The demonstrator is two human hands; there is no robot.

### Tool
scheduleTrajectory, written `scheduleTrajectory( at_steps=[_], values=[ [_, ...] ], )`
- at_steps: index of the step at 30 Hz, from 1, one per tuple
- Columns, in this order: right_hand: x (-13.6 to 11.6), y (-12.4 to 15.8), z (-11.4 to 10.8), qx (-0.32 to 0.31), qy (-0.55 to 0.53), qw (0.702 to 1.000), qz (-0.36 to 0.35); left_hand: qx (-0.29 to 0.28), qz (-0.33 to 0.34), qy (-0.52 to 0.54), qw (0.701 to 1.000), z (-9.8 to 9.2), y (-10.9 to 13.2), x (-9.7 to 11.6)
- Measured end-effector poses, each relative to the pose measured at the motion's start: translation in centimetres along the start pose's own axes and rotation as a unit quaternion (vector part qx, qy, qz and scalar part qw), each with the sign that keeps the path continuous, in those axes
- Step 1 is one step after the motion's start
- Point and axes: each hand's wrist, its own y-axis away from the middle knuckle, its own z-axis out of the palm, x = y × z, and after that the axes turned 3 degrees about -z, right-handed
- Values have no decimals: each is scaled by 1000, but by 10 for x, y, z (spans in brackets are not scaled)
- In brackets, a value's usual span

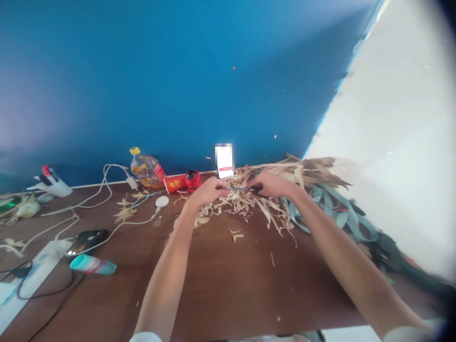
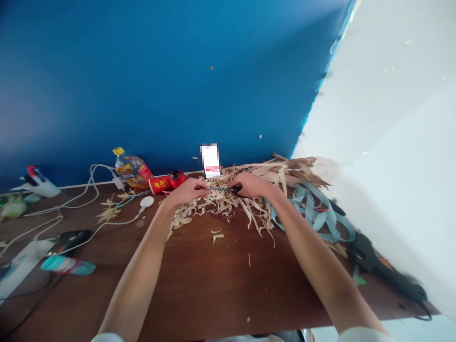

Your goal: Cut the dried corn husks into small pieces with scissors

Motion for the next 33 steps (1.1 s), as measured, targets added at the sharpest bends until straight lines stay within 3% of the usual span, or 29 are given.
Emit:
scheduleTrajectory(
  at_steps=[9, 15, 17, 19, 23, 28, 33],
  values=[
    [-2, 0, 0, -65, -40, 997, -9, -52, -6, -34, 998, 5, 0, -1],
    [1, -1, -1, -49, 1, 999, -10, -59, -12, -13, 998, 5, 0, -1],
    [1, -2, -2, 10, 10, 1000, -7, -8, -16, 17, 1000, 8, -1, -1],
    [1, -3, -1, 93, 7, 996, 9, 78, -17, 69, 994, 14, -5, 0],
    [-5, -9, 10, 211, -78, 974, 40, 219, -11, 230, 948, 34, -13, 7],
    [-13, -23, 32, 286, -112, 951, 42, 327, -10, 358, 874, 58, -21, 17],
    [-13, -30, 43, 294, -84, 951, 40, 363, -27, 396, 843, 64, -22, 19]
  ],
)
